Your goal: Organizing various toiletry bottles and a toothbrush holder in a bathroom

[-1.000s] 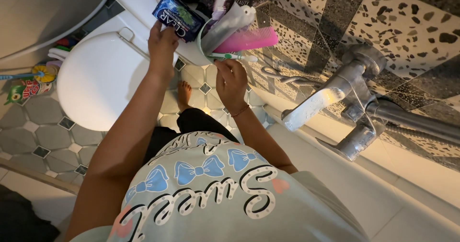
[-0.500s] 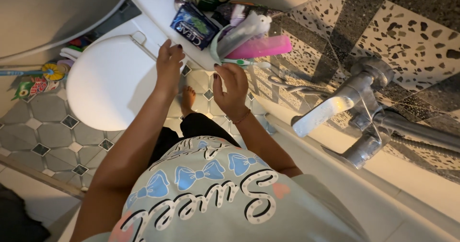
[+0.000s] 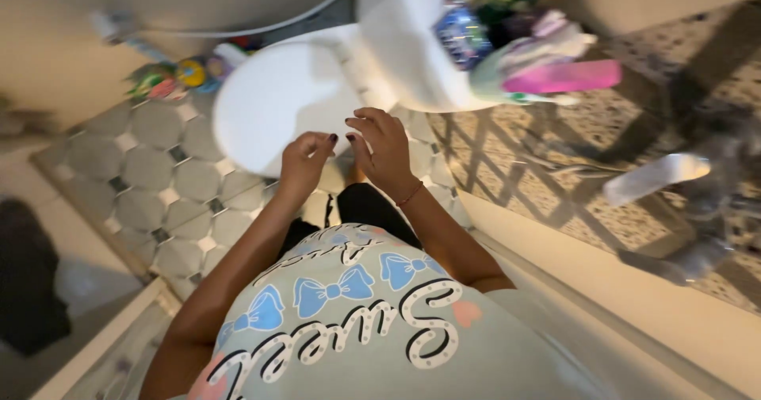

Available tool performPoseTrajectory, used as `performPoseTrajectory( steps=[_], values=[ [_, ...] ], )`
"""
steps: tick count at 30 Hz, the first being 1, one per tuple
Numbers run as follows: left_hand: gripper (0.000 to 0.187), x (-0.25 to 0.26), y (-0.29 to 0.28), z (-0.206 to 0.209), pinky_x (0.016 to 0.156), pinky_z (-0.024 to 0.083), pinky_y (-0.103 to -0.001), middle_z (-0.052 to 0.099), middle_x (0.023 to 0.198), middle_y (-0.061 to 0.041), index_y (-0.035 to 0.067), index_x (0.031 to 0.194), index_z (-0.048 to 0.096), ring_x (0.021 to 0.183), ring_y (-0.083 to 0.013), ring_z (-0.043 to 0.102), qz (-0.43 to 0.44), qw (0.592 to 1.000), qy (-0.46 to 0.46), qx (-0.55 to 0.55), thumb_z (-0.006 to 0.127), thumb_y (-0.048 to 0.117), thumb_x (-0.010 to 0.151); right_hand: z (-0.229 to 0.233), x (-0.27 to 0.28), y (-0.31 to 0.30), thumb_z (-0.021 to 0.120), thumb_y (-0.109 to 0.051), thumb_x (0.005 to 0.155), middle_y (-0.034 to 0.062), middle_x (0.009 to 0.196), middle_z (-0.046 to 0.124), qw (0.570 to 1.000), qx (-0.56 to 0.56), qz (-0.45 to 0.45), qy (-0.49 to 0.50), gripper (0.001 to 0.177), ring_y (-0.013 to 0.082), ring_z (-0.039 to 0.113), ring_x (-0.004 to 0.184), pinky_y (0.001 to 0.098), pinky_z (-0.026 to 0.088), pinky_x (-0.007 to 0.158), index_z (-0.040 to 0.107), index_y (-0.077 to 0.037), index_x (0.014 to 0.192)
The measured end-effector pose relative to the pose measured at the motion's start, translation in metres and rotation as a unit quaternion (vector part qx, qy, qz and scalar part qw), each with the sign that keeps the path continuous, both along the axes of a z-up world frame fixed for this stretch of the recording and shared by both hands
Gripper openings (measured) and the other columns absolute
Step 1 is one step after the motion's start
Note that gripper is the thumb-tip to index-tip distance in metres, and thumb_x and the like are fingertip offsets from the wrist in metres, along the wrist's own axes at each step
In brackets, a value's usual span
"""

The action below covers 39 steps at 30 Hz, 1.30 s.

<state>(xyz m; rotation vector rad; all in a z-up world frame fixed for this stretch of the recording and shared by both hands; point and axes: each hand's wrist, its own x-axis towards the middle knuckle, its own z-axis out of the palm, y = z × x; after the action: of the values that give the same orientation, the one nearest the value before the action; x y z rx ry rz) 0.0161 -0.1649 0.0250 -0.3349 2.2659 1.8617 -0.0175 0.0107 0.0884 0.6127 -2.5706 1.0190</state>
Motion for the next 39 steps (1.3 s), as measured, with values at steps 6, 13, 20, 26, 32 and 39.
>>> performPoseTrajectory(
  steps=[6,13,20,26,32,39],
  values=[
    [0.018,0.108,-0.16,0.015,0.099,0.051,-0.04,0.077,0.105,-0.01,0.012,0.104,0.078,0.107,-0.0246,0.07,0.128,0.99,-0.008,0.053,0.063,0.022,0.106,-0.015,0.054,-0.175,0.06,-0.028,0.101,0.007,0.115,0.066,0.99,-0.018,0.141,0.013,0.023,0.0278,0.069,0.091,0.0405,0.051,0.076,0.07,-0.016,0.118],
    [0.027,0.232,-0.286,0.037,0.093,0.053,-0.034,0.07,0.103,-0.011,0.001,0.124,0.067,0.095,-0.0174,0.066,0.354,0.929,0.025,0.103,0.062,-0.001,0.098,-0.008,0.123,-0.347,0.057,-0.023,0.101,0.0124,0.108,0.066,0.936,-0.049,0.347,0.033,0.019,0.034,0.07,0.089,0.0436,0.054,0.076,0.069,-0.013,0.112],
    [0.023,0.272,-0.344,0.009,0.092,0.056,-0.03,0.067,0.105,-0.011,-0.001,0.124,0.064,0.098,-0.0163,0.067,0.482,0.86,0.084,0.148,0.063,0.008,0.103,0.003,0.124,-0.43,0.054,-0.026,0.101,0.0163,0.115,0.064,0.87,0.003,0.494,0.015,0.028,0.0414,0.069,0.092,0.0517,0.056,0.072,0.064,-0.011,0.122],
    [0.023,0.232,-0.381,0.004,0.083,0.057,-0.031,0.072,0.102,-0.015,0.001,0.124,0.068,0.092,-0.0167,0.069,0.501,0.849,0.039,0.163,0.063,0.009,0.103,-0.001,0.09,-0.486,0.065,-0.015,0.096,0.011,0.118,0.065,0.87,0.011,0.492,-0.036,0.028,0.0327,0.071,0.095,0.0437,0.058,0.079,0.066,-0.011,0.124],
    [0.024,0.166,-0.457,0.001,0.089,0.056,-0.039,0.071,0.11,-0.014,0.005,0.125,0.069,0.104,-0.0203,0.068,0.478,0.869,0.019,0.127,0.064,0.018,0.105,-0.016,0.023,-0.547,0.065,-0.016,0.096,0.0117,0.123,0.061,0.877,0.037,0.474,-0.066,0.034,0.0361,0.067,0.11,0.0483,0.056,0.089,0.062,-0.013,0.131],
    [0.028,0.118,-0.52,0.047,0.09,0.054,-0.043,0.067,0.107,-0.013,0.006,0.127,0.067,0.105,-0.0234,0.067,0.501,0.858,0.072,0.086,0.063,0.019,0.103,0.021,-0.032,-0.628,0.067,-0.012,0.099,0.0126,0.122,0.062,0.859,0.019,0.503,-0.095,0.035,0.0355,0.067,0.105,0.0466,0.054,0.087,0.062,-0.008,0.133]
  ],
)
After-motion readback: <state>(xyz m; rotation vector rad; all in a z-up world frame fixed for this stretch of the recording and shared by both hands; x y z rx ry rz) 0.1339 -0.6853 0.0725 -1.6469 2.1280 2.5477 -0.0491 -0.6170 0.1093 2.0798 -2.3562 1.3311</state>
